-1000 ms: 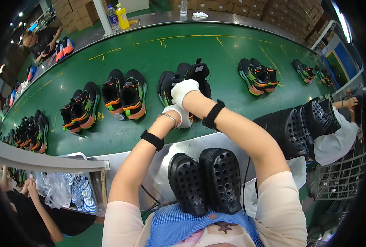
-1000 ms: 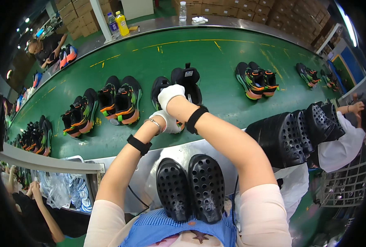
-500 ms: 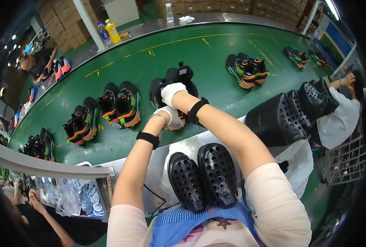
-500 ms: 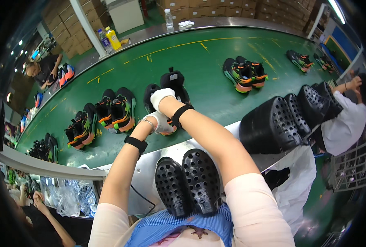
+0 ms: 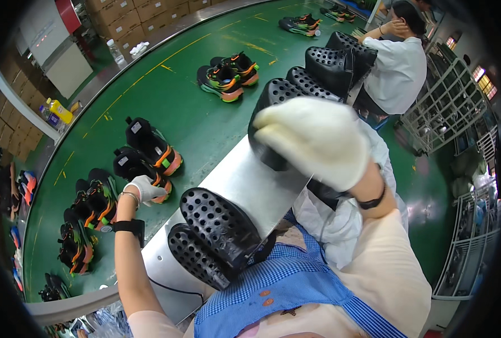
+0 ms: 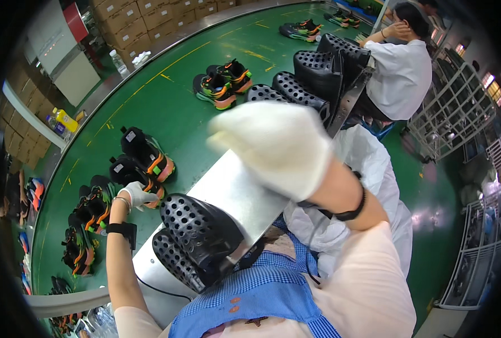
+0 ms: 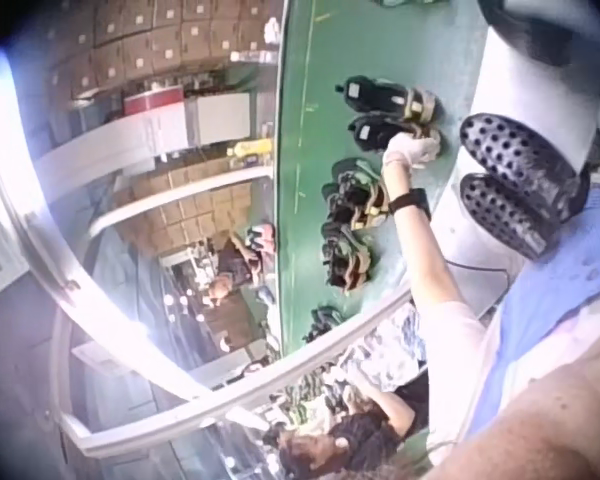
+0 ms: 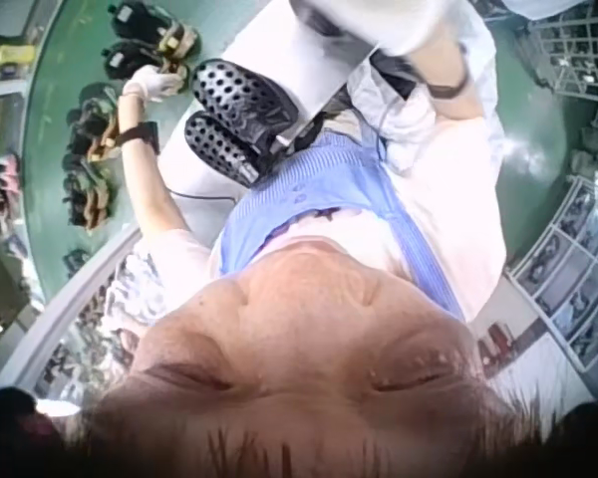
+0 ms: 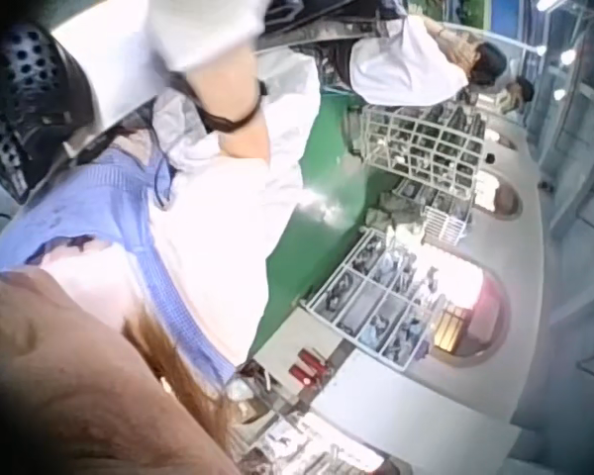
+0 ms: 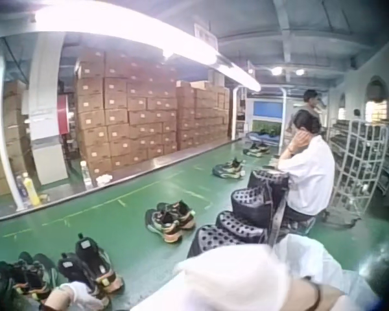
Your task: Inspecting and organizing shoe outsoles and upper components on an assembly line.
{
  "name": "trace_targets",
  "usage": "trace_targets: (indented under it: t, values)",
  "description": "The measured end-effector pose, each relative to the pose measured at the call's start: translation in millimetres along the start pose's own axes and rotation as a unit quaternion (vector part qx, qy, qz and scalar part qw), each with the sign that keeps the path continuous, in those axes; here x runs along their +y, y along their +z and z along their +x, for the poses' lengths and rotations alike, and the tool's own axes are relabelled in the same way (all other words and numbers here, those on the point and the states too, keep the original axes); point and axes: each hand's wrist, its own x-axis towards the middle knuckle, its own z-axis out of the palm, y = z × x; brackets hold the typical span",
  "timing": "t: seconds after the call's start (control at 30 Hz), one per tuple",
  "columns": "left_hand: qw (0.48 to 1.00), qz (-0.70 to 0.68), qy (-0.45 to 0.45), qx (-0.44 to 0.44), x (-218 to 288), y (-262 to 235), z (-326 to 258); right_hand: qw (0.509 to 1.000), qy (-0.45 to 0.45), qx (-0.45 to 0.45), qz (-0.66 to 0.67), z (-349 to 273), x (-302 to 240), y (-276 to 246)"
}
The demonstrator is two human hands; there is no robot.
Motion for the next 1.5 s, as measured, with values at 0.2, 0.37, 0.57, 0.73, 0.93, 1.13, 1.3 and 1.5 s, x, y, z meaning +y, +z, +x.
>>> trace_targets:
  t: [0.2, 0.37, 0.57, 0.73, 0.93, 1.13, 1.3, 1.5]
  values:
    - [0.999, -0.013, 0.013, -0.032, 0, -6, 7, 0.951, 0.218, -0.123, -0.183, -67, 104, -56]
    - [1.000, -0.024, 0.019, 0.001, -8, 2, 15, 0.952, 0.200, -0.179, -0.145, -95, 155, -42]
    - [0.997, -0.026, 0.038, 0.065, -14, 15, 12, 0.955, 0.146, -0.232, -0.112, -83, 173, -46]
    - [0.994, 0.003, 0.064, 0.093, -18, 18, 11, 0.964, 0.117, -0.214, -0.111, -68, 172, -65]
    - [0.987, 0.057, 0.096, 0.113, -23, 18, -8, 0.988, 0.124, -0.051, -0.074, -20, 119, -75]
    - [0.888, -0.058, 0.295, 0.349, 8, 1, -48, 1.000, -0.013, -0.011, 0.011, 19, 31, -8]
    - [0.638, -0.572, 0.505, -0.099, 51, 1, -75, 0.977, -0.086, -0.110, 0.159, 43, -17, 66]
    - [0.603, -0.670, 0.433, -0.002, 48, 8, -88, 0.944, -0.022, -0.175, 0.279, 57, -23, 113]
